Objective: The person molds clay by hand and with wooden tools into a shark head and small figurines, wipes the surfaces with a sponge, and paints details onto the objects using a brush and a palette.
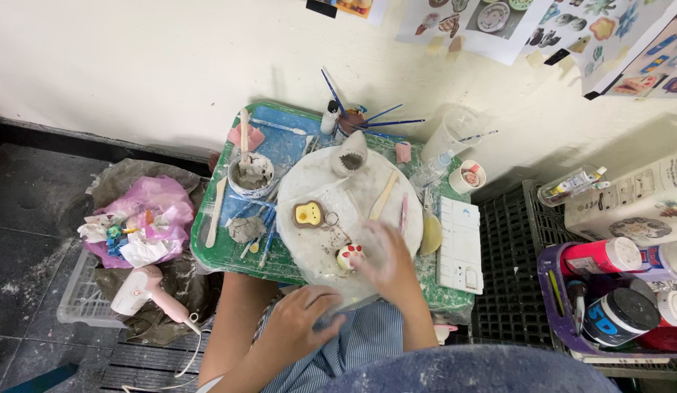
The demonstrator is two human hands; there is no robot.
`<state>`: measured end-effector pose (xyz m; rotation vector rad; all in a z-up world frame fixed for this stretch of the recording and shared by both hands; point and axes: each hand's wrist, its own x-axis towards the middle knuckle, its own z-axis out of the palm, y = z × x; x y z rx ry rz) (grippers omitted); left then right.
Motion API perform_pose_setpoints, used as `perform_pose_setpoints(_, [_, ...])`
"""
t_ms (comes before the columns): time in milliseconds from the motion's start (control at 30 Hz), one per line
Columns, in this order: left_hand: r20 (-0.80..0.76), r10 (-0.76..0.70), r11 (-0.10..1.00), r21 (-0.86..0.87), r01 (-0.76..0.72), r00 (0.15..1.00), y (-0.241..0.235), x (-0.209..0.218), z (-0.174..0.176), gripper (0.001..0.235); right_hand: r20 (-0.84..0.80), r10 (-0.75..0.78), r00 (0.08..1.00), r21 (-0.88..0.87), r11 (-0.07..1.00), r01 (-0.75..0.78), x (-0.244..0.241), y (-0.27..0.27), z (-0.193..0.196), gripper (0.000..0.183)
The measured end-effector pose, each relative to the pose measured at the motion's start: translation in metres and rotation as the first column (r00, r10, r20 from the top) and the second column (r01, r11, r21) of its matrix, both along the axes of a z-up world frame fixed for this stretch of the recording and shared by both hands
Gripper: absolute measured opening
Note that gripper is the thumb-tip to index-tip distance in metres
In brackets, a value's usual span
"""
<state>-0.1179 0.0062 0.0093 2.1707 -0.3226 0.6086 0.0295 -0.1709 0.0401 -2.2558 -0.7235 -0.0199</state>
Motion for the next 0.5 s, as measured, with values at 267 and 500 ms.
perform_pose_setpoints(267, [-0.127, 0.326, 0.936, 0.181, -0.301, 0.937, 0.027, 0.042, -0.007, 0.06, -0.05, -0.017, 0.999, 0.008, 1.0, 0.017, -0.02, -0.015, -0.016, 0.065])
perform_pose_setpoints(500, [-0.204, 0.351, 0.927, 0.216, -0.307, 0.914, 0.037, 0.082, -0.007, 0.071, -0.188, -0.104, 0.977, 0.213, 0.966, 0.144, -0.009, -0.043, -0.042, 0.07])
